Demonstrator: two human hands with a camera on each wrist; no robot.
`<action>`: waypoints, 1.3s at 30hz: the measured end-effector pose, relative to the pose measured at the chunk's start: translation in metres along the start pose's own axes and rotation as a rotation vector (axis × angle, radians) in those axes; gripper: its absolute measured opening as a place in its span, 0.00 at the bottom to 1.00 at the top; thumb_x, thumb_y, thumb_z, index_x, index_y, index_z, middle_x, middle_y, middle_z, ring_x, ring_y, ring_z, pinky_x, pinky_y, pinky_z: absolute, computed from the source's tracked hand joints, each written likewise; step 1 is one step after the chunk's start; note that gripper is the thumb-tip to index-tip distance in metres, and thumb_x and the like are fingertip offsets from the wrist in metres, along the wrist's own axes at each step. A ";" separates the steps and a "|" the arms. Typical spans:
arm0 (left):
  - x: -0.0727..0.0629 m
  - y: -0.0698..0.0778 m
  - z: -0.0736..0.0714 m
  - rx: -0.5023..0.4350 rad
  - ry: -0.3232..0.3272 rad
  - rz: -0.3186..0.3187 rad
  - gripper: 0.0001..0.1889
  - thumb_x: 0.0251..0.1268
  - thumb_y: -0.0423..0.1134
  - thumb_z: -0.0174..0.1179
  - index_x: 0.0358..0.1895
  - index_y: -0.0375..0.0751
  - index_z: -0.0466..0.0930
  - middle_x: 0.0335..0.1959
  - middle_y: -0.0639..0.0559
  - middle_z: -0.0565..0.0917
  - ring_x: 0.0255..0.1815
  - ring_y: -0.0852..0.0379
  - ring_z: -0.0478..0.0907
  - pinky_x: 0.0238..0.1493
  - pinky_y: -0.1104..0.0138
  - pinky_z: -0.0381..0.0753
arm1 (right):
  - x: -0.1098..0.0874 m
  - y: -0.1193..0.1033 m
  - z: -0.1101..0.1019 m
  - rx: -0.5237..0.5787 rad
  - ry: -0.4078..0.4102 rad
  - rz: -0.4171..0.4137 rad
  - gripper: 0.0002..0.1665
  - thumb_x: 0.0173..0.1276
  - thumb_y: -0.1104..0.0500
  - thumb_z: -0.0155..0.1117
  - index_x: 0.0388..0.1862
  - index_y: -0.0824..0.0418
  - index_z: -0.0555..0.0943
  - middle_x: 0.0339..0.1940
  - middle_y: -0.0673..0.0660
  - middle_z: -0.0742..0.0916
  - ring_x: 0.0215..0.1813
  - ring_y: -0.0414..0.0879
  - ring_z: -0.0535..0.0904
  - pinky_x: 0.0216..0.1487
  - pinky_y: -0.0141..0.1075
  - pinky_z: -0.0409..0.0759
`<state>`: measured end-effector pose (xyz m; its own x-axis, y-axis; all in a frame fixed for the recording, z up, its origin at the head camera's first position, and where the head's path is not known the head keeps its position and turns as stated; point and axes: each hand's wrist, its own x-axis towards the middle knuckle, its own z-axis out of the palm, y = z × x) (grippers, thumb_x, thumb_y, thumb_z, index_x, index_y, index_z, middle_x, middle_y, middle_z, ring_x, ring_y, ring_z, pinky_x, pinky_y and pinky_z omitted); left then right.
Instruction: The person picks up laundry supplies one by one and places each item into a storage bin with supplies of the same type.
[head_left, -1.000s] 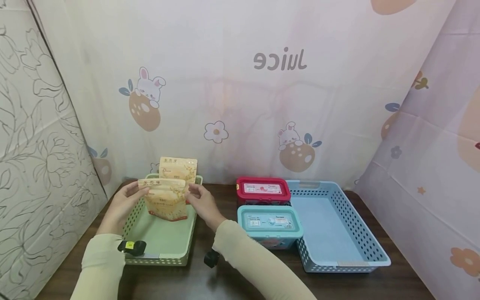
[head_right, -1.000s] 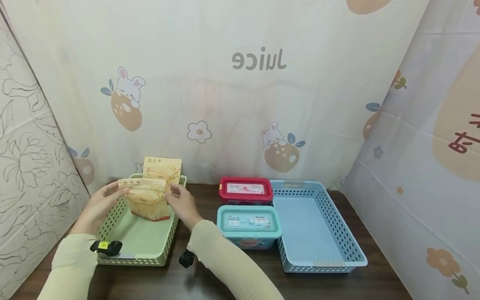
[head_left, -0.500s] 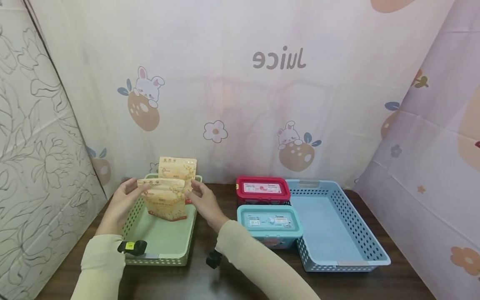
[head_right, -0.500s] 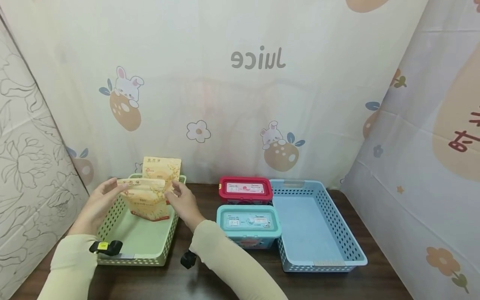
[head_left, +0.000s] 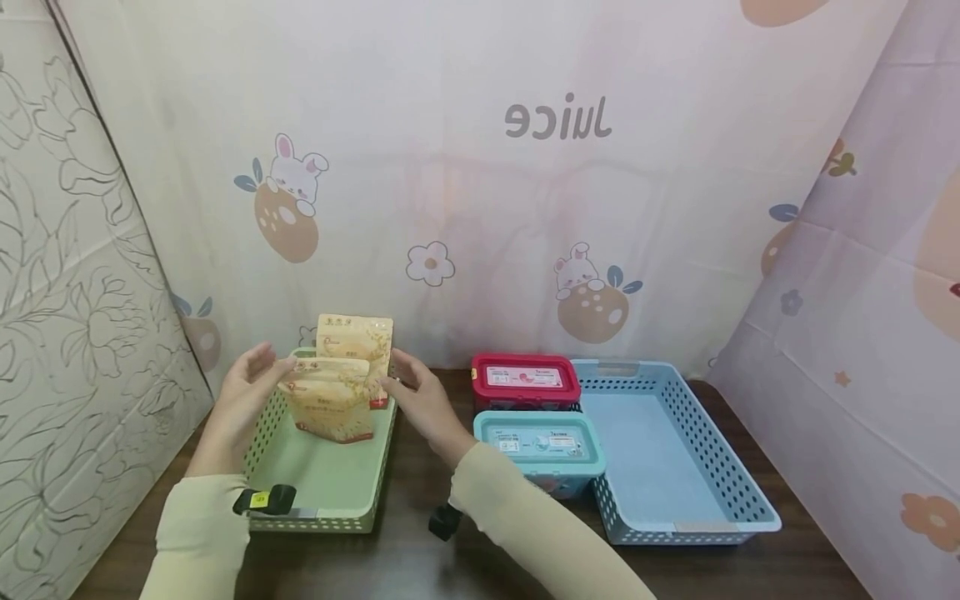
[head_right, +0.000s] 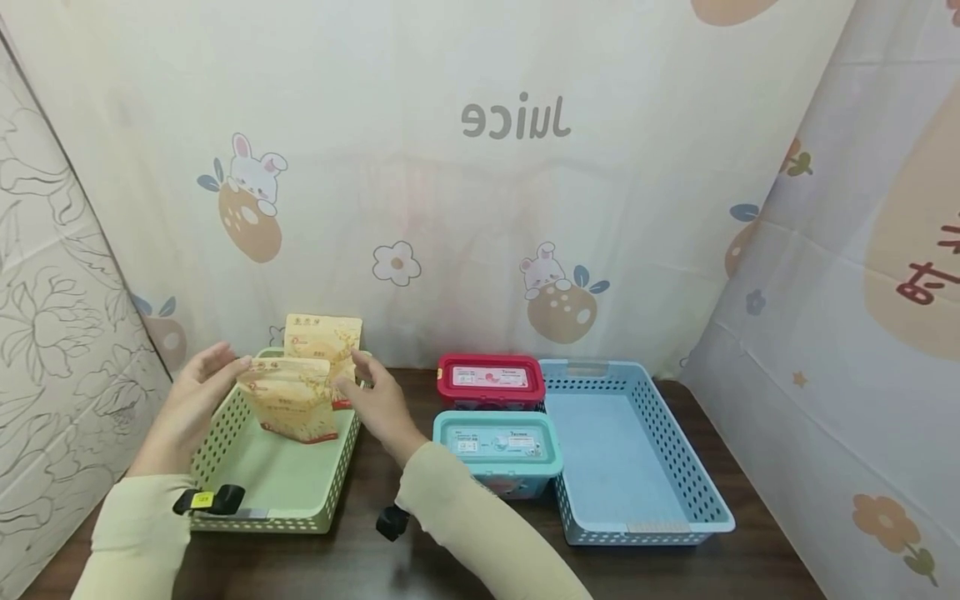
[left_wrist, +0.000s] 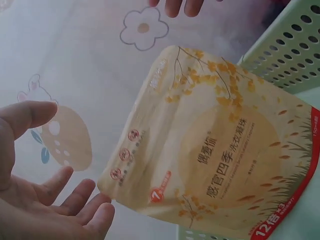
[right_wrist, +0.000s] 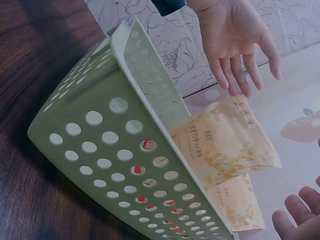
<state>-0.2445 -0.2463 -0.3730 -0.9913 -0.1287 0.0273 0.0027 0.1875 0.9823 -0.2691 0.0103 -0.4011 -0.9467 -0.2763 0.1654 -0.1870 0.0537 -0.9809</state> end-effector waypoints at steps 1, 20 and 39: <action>-0.001 0.002 0.000 0.001 0.008 0.009 0.49 0.73 0.58 0.56 0.81 0.40 0.36 0.81 0.38 0.41 0.80 0.36 0.39 0.76 0.42 0.46 | -0.001 0.000 -0.001 0.007 -0.003 -0.001 0.34 0.74 0.48 0.63 0.77 0.50 0.67 0.72 0.51 0.74 0.73 0.47 0.67 0.69 0.52 0.70; -0.016 0.015 0.016 -0.063 0.094 0.066 0.43 0.74 0.52 0.57 0.81 0.42 0.44 0.81 0.42 0.46 0.80 0.43 0.43 0.77 0.46 0.49 | -0.016 0.003 -0.023 -0.006 -0.002 -0.008 0.31 0.74 0.50 0.63 0.74 0.48 0.70 0.69 0.48 0.77 0.70 0.47 0.72 0.68 0.49 0.72; -0.045 0.015 0.079 -0.184 -0.139 0.101 0.29 0.76 0.35 0.56 0.75 0.34 0.58 0.74 0.41 0.63 0.75 0.47 0.59 0.73 0.57 0.62 | -0.077 0.012 -0.076 -0.089 -0.013 0.065 0.37 0.69 0.41 0.66 0.74 0.46 0.69 0.70 0.51 0.76 0.69 0.49 0.73 0.66 0.51 0.74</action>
<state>-0.2104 -0.1607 -0.3743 -0.9934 0.0196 0.1134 0.1136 0.0110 0.9935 -0.2183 0.1053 -0.4181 -0.9543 -0.2817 0.0999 -0.1486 0.1570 -0.9764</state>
